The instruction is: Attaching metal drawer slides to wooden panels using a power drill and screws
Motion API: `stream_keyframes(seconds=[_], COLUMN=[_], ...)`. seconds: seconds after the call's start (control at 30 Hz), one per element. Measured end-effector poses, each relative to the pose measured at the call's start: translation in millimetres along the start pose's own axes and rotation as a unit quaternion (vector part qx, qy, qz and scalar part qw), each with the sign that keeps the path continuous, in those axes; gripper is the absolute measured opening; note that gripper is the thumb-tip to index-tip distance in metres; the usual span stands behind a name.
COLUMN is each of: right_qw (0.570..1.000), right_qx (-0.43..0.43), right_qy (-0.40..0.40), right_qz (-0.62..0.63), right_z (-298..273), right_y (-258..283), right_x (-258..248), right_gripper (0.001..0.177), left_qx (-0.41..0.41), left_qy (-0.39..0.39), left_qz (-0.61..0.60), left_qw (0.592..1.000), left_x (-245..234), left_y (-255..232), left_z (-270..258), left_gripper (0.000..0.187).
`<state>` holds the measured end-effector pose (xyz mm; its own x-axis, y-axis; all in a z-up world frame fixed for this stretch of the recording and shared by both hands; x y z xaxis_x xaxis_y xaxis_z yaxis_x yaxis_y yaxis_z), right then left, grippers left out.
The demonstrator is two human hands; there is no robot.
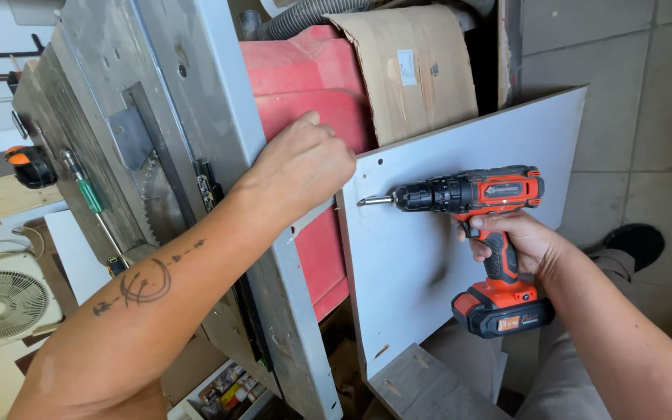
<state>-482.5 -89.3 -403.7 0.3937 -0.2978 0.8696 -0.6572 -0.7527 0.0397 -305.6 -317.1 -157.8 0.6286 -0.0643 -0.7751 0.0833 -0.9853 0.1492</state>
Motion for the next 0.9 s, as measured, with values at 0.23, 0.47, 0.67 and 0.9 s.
stream_keyframes(seconds=[0.23,0.47,0.67,0.9], right_qw=[0.997,0.991,0.987,0.986], right_qx=[0.046,0.044,0.035,0.037], right_qy=[0.067,0.118,0.143,0.150], right_qz=[0.010,0.033,0.057,0.064], right_z=[35,39,54,52], right_y=[-20,-26,-42,-41], right_x=[-28,-22,-44,-43], right_gripper=[0.035,0.040,0.044,0.044], left_qx=[0.011,0.000,-0.005,-0.012], left_qy=[0.033,0.014,0.012,0.009], left_qz=[-0.003,-0.003,-0.004,-0.006], left_qw=[0.999,1.000,1.000,1.000], left_x=[-9,-24,-27,-24], left_y=[-2,-3,-2,-2], left_z=[0,2,3,3], left_gripper=[0.024,0.026,0.029,0.030])
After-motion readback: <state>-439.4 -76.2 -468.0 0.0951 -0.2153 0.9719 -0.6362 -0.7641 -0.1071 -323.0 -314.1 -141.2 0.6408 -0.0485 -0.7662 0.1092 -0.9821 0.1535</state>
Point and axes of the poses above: each hand's wrist, its own z-axis towards the middle knuckle, its own x-axis out of the palm, y = z × x, the point moved 2 cm from there along z, towards the middle knuckle, and after that the axes turned 8 degrees about x, right-handed, at the moved point
